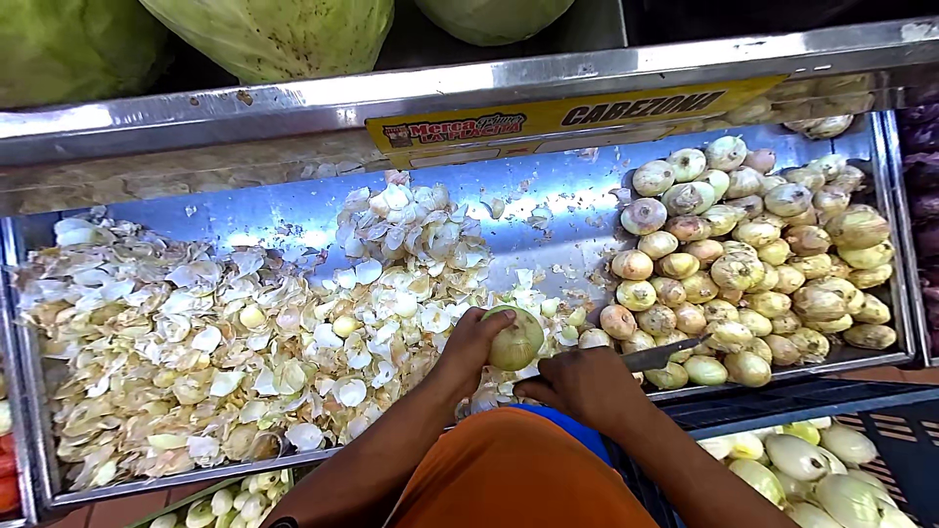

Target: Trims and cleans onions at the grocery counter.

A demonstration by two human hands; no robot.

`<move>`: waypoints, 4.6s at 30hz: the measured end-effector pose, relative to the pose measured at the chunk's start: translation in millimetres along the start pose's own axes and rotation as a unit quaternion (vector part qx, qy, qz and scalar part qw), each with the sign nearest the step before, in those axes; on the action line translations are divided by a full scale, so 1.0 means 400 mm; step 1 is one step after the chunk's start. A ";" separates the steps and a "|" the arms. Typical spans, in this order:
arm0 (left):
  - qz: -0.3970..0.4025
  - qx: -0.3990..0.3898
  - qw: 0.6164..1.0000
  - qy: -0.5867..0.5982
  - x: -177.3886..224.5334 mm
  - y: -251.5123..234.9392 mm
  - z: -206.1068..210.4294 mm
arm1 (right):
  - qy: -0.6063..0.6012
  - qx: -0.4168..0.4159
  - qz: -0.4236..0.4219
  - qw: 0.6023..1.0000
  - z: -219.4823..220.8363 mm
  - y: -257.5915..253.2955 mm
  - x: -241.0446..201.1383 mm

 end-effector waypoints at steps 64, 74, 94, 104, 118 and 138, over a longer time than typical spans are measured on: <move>0.019 0.063 0.998 -0.009 -0.006 -0.006 0.003 | 0.046 -0.018 0.049 0.998 -0.037 -0.080 -0.019; -0.049 0.008 0.997 0.063 0.015 -0.029 -0.049 | 0.001 -0.331 0.051 0.942 0.048 -0.031 0.004; -0.102 -0.054 0.981 0.156 0.030 -0.046 -0.083 | -0.064 -0.215 -0.012 0.975 0.030 -0.037 0.029; -0.020 -0.061 0.997 0.041 0.037 -0.024 -0.077 | -0.051 -0.175 0.126 0.975 -0.118 -0.095 0.020; 0.012 -0.031 0.999 -0.024 0.023 -0.012 -0.047 | -0.013 -0.204 0.130 0.970 -0.107 -0.092 0.041; 0.022 0.049 0.998 -0.043 0.005 -0.006 -0.027 | -0.016 -0.187 0.092 0.978 -0.052 -0.094 0.041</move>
Point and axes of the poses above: each hand's wrist, its own y-axis away from the middle knuckle, its own z-axis out of the palm, x = y × z, the point moved 3 cm from there along -y, towards the middle knuckle, and after that the axes turned 1 degree about z, right-handed, at the moved point
